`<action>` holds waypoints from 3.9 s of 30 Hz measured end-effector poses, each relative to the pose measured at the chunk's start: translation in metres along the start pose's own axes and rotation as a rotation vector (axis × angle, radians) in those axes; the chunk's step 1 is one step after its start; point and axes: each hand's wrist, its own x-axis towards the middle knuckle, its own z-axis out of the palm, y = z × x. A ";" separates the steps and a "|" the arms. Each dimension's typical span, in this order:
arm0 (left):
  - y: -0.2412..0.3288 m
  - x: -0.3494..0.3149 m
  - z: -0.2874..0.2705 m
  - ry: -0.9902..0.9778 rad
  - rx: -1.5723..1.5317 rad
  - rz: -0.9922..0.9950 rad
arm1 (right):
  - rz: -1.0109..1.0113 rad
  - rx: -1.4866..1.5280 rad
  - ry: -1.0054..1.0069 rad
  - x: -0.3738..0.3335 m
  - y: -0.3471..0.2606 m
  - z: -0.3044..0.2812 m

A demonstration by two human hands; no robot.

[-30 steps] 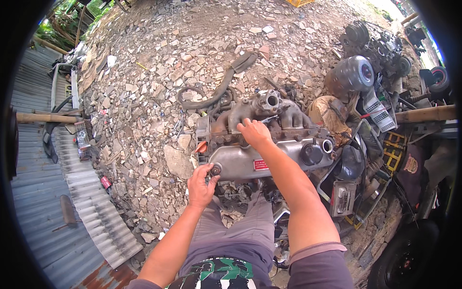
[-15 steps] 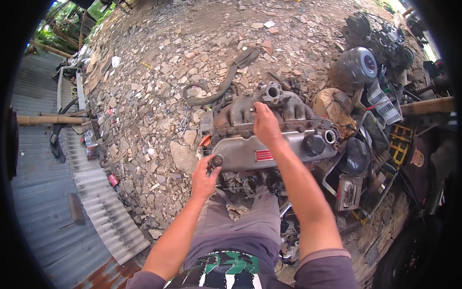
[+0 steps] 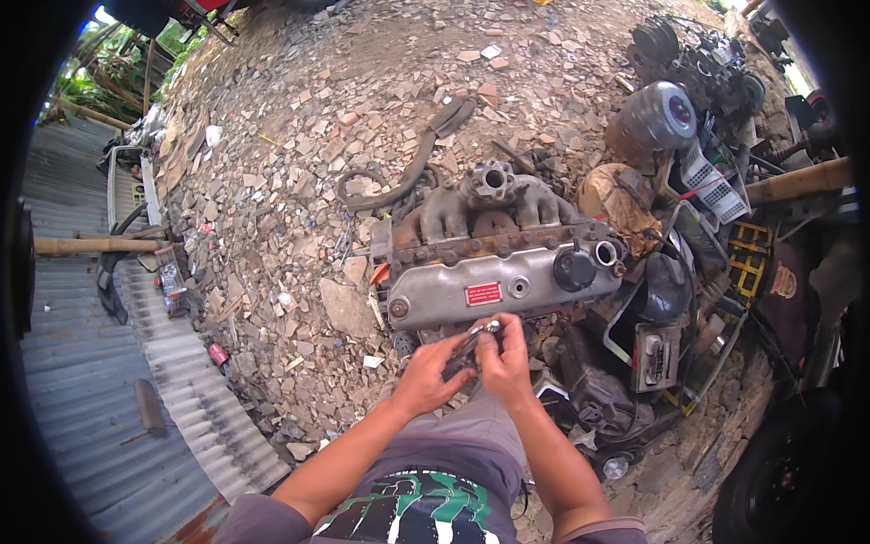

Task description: The person aligns a silver valve cover onto a dirty engine block and uses a wrench to tighten the bolts. They systematically work around the cover, securing it in place before briefly inspecting the underside of the assembly.

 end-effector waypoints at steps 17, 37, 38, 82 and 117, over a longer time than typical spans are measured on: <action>0.025 0.046 0.022 -0.389 -0.269 -0.241 | 0.222 -0.060 0.047 -0.008 0.006 -0.045; -0.040 0.159 0.069 0.292 0.624 -0.361 | 0.220 -0.030 0.676 0.039 -0.033 -0.221; -0.040 0.160 0.069 0.284 0.627 -0.373 | 0.224 -0.030 0.679 0.045 -0.034 -0.226; -0.040 0.163 0.059 0.298 0.469 -0.519 | 0.214 -1.391 0.059 0.146 -0.049 -0.291; -0.035 0.170 0.067 0.226 0.635 -0.434 | 0.379 -1.436 0.035 0.147 -0.071 -0.267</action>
